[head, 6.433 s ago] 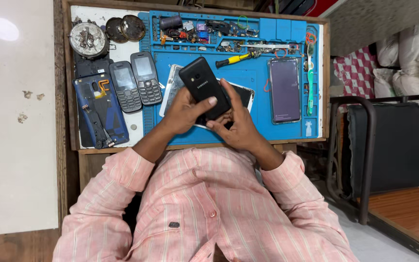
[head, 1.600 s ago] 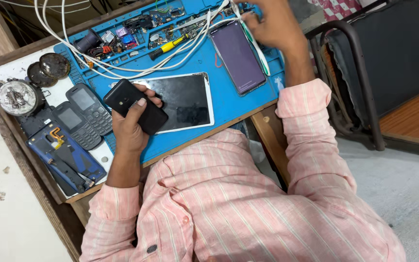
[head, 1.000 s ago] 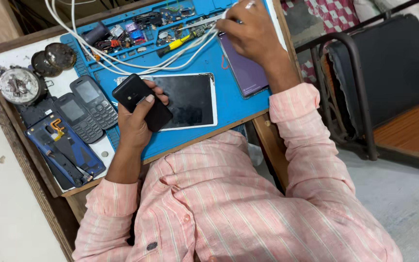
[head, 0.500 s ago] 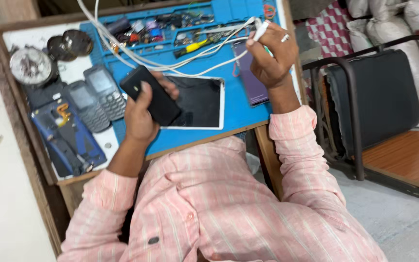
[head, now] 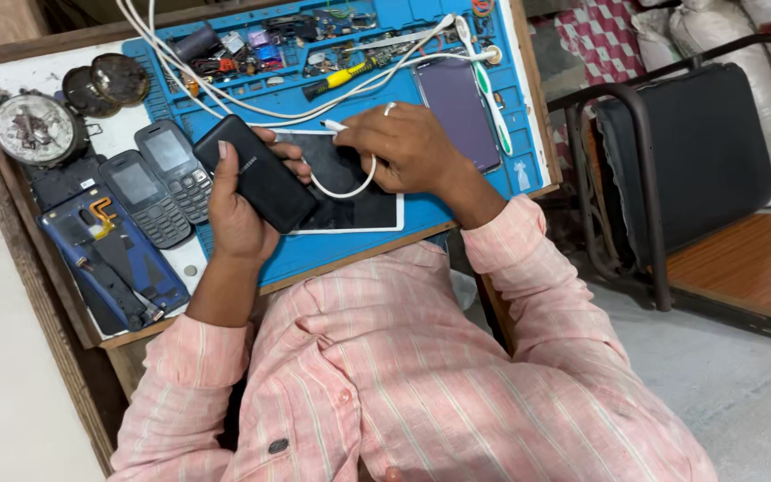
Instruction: The person handles a black feature phone, removes the back cover, and then inserts a charging cable into the device. They repeatedly press the keypad and inspect the phone while it is connected to the charger.
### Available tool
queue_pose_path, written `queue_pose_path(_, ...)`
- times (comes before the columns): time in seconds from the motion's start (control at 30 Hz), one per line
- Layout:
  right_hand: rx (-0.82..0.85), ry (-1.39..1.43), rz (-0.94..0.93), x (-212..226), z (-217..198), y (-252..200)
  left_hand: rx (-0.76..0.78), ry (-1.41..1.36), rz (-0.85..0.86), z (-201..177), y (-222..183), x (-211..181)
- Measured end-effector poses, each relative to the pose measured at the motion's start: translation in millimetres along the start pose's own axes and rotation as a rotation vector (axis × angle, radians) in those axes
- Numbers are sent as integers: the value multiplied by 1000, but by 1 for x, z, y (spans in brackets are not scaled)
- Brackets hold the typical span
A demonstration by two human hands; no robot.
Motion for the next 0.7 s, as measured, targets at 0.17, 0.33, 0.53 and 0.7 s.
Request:
queue_pose_path(0.17, -23, -68, 19, -6, -2, -2, -12, 33, -10, 2, 0, 0)
queue_pose_path(0.33, 48, -103, 59, -10, 2, -6, -7, 34, -21, 4, 0, -1)
queue_pose_path(0.53, 64, -95, 77, -11, 5, -8, -15, 55, -17, 7, 0, -2)
queue_pose_path(0.7, 105, -150, 91, -11, 5, -8, -13, 73, -9, 10, 0, -3)
Point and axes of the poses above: each hand's wrist, its own y-axis towards the middle knuckle, its own z-axis out of the palm, x = y × z, the point moved 1 cm from there along y, towards the middle knuckle, and after that the axes turned 4 degrees about y, right-handed, at the moved point
